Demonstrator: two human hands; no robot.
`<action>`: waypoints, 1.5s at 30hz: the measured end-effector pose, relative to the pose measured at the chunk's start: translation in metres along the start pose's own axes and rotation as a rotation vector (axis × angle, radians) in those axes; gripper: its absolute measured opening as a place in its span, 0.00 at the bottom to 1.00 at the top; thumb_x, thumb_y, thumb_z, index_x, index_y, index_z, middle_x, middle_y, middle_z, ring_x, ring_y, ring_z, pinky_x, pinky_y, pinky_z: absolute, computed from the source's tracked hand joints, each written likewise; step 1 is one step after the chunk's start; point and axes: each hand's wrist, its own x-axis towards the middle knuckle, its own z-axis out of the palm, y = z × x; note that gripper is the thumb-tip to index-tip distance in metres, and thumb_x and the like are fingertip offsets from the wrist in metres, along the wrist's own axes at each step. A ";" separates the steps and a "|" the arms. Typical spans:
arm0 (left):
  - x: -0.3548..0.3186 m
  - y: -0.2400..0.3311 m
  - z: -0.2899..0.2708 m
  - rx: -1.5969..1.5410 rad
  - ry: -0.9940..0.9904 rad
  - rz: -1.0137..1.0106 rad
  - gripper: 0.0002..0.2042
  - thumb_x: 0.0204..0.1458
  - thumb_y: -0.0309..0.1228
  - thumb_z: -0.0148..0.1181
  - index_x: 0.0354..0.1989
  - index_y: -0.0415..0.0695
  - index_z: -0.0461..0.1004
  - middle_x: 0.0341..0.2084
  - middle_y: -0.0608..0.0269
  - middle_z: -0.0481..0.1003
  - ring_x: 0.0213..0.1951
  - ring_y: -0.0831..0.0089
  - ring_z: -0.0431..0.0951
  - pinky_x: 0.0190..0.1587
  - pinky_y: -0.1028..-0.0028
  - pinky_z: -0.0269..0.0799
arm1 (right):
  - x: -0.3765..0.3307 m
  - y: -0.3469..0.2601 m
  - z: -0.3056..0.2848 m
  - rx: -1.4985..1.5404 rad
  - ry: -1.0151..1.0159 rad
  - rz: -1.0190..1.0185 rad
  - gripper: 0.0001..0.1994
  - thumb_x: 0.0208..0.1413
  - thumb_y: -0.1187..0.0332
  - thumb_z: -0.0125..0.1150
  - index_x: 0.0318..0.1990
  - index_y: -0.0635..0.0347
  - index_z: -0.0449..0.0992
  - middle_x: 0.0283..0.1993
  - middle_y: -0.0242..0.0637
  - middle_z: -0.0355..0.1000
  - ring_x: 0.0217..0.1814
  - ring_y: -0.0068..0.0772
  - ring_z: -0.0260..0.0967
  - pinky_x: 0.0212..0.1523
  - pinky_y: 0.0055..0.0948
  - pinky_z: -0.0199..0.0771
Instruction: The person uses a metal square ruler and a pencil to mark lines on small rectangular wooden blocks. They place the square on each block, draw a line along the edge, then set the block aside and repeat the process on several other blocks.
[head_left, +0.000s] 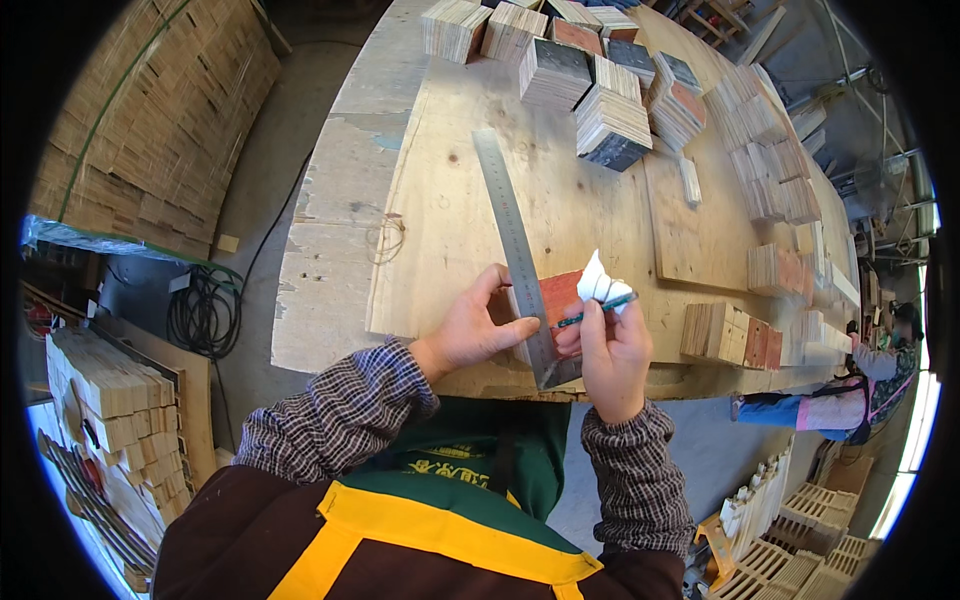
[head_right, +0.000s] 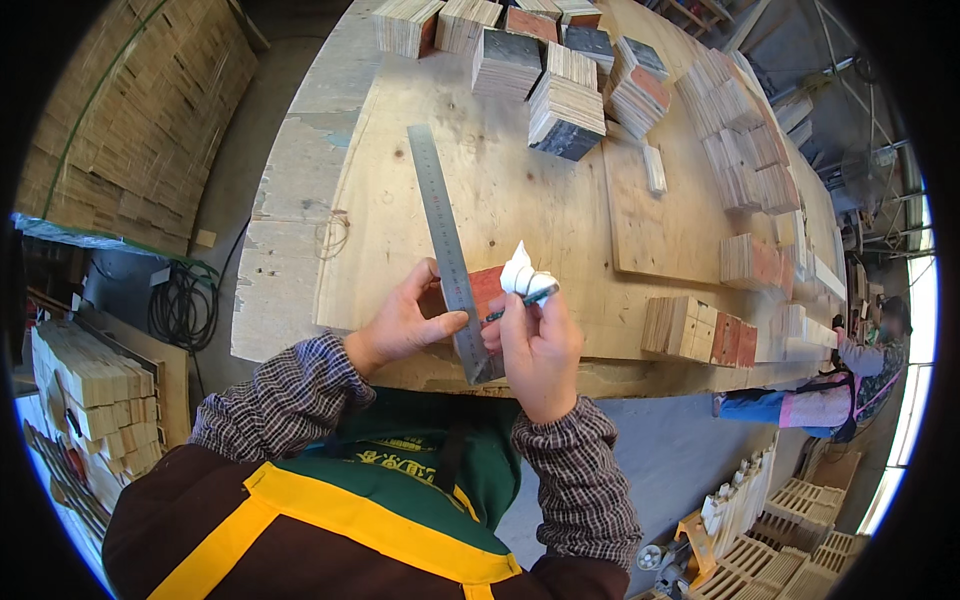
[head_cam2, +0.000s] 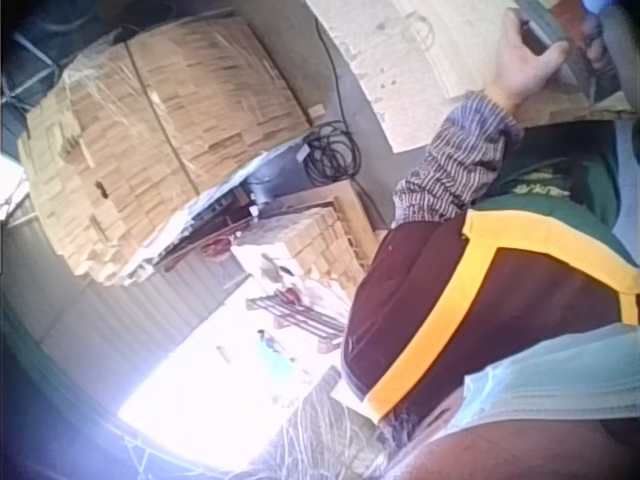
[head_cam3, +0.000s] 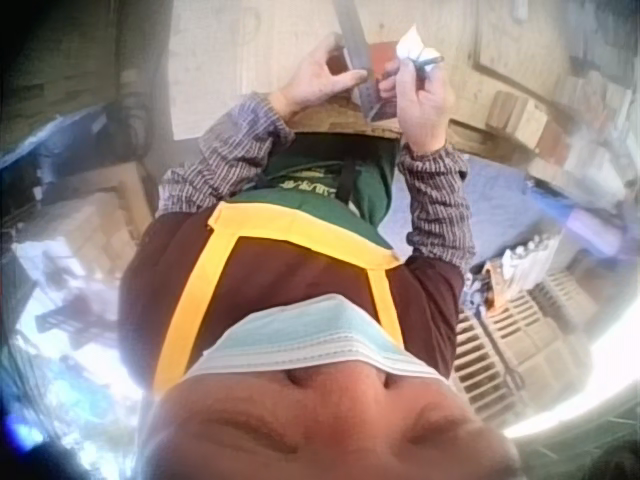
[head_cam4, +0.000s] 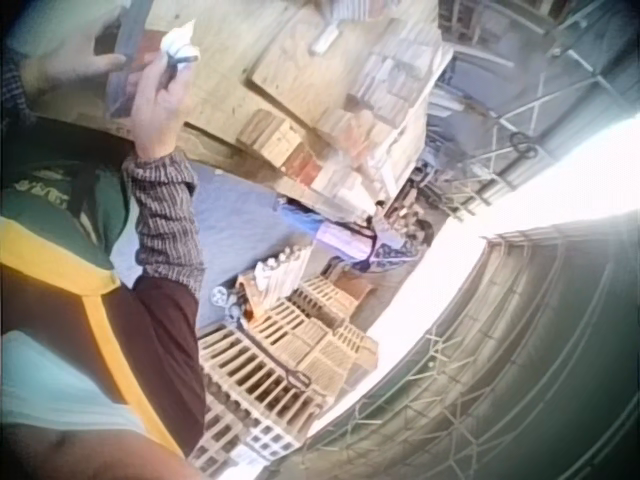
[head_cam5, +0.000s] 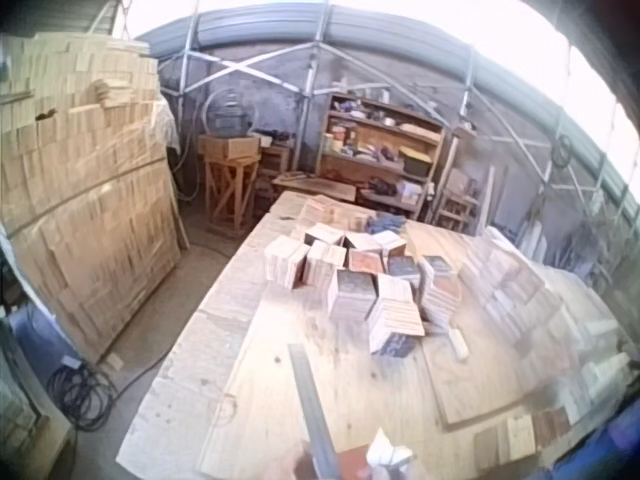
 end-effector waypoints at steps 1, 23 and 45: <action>0.000 0.000 0.000 0.010 0.002 0.019 0.24 0.48 0.33 0.69 0.50 0.42 0.64 0.44 0.62 0.70 0.50 0.74 0.68 0.56 0.70 0.65 | 0.006 -0.001 0.001 0.003 -0.010 0.009 0.08 0.64 0.76 0.49 0.48 0.70 0.68 0.35 0.37 0.74 0.27 0.20 0.73 0.28 0.21 0.78; -0.002 0.006 0.001 0.032 0.014 0.003 0.24 0.47 0.32 0.68 0.50 0.40 0.64 0.43 0.61 0.70 0.49 0.73 0.68 0.55 0.71 0.65 | -0.004 -0.010 -0.009 -0.038 -0.058 0.132 0.07 0.65 0.76 0.48 0.46 0.70 0.66 0.36 0.37 0.74 0.27 0.20 0.73 0.27 0.21 0.79; -0.001 0.002 0.003 -0.011 0.013 0.011 0.24 0.46 0.32 0.69 0.50 0.40 0.65 0.43 0.60 0.70 0.49 0.73 0.68 0.55 0.71 0.65 | 0.039 -0.001 0.011 0.014 -0.054 0.013 0.07 0.67 0.74 0.46 0.47 0.68 0.66 0.36 0.38 0.73 0.29 0.21 0.73 0.30 0.21 0.78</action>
